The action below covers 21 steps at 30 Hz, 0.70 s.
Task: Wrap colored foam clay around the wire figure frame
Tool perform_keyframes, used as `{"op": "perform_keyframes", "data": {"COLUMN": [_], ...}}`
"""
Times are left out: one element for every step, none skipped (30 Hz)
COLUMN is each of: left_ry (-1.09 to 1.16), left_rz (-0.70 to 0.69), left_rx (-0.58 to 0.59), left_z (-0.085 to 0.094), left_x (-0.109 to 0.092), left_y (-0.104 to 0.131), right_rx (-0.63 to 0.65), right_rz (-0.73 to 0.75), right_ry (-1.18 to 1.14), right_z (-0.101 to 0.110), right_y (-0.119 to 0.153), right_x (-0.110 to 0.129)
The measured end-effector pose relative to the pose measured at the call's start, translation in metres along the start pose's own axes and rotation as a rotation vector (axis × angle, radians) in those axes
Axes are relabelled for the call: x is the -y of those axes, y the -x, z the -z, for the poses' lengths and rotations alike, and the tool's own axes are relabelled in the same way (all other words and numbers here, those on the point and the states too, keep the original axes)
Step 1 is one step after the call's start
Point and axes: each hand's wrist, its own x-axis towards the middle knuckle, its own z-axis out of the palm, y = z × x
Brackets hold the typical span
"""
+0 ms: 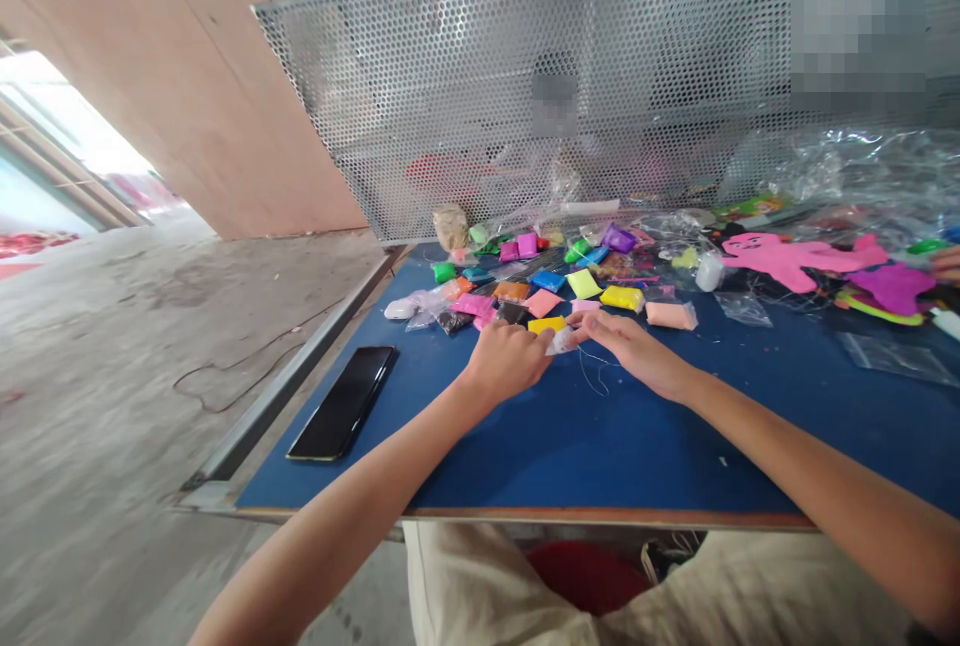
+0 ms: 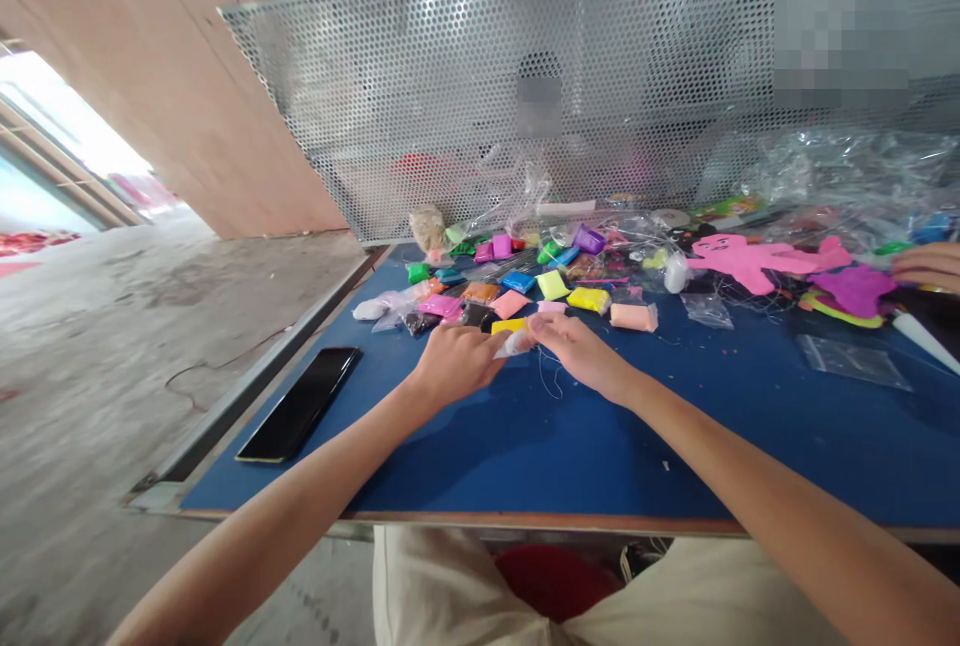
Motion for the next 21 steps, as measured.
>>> {"op": "perform_keyframes", "data": {"left_ry": [0.010,0.024,0.044,0.071,0.113,0.180,0.286,0.436,0.627,0.838,1.044,1.222,1.357,1.448,1.504,1.536,1.555,1.564,1.566,1.562,1.554], "left_rz": [-0.004,-0.013,-0.022,-0.028,-0.031,-0.026,-0.018,-0.003,0.015,0.032,0.044,0.052,0.058,0.065,0.072,0.083,0.098,0.118,0.140,0.163,0.184], "left_rx": [-0.012,-0.025,-0.038,-0.053,-0.066,-0.078,-0.083,-0.072,-0.042,0.007,0.074,0.151,0.223,0.276,0.308,0.320,0.322,0.322,0.325,0.332,0.339], "left_z": [-0.001,-0.003,-0.004,-0.006,-0.007,-0.009,-0.010,-0.011,-0.012,-0.012,-0.013,-0.013,-0.013,-0.014,-0.015,-0.016,-0.018,-0.020,-0.021,-0.023,-0.024], "left_x": [0.000,0.000,0.001,0.001,0.001,0.002,0.002,0.003,0.003,0.002,0.002,0.002,0.002,0.002,0.002,0.003,0.003,0.003,0.003,0.003,0.002], "left_y": [0.000,0.000,0.000,0.000,-0.001,-0.002,-0.002,-0.004,-0.005,-0.006,-0.006,-0.007,-0.007,-0.007,-0.007,-0.007,-0.007,-0.007,-0.007,-0.007,-0.007], "right_rx": [-0.002,-0.004,-0.009,-0.014,-0.019,-0.030,-0.046,-0.059,-0.076,-0.100,-0.130,-0.161,-0.191,-0.214,-0.217,-0.201,-0.172,-0.135,-0.100,-0.069,-0.045], "right_rz": [0.003,0.011,0.024,0.036,0.045,0.055,0.061,0.061,0.058,0.057,0.055,0.052,0.057,0.070,0.087,0.105,0.124,0.145,0.164,0.182,0.204], "right_ry": [0.003,0.006,0.009,0.013,0.012,0.002,-0.020,-0.054,-0.097,-0.139,-0.173,-0.190,-0.190,-0.172,-0.136,-0.089,-0.039,0.018,0.081,0.145,0.205], "right_z": [-0.001,-0.002,-0.003,-0.004,-0.005,-0.005,-0.005,-0.004,-0.003,-0.001,0.001,0.003,0.006,0.008,0.010,0.012,0.012,0.013,0.012,0.011,0.010], "right_y": [0.000,-0.001,-0.001,-0.002,-0.002,-0.002,-0.002,-0.002,-0.002,-0.002,-0.002,-0.002,-0.002,-0.003,-0.003,-0.002,-0.002,-0.001,0.000,0.001,0.002], "right_x": [0.000,0.000,0.000,0.000,-0.001,-0.001,-0.001,-0.001,-0.001,0.000,0.001,0.001,0.002,0.003,0.004,0.004,0.005,0.006,0.006,0.007,0.007]}}
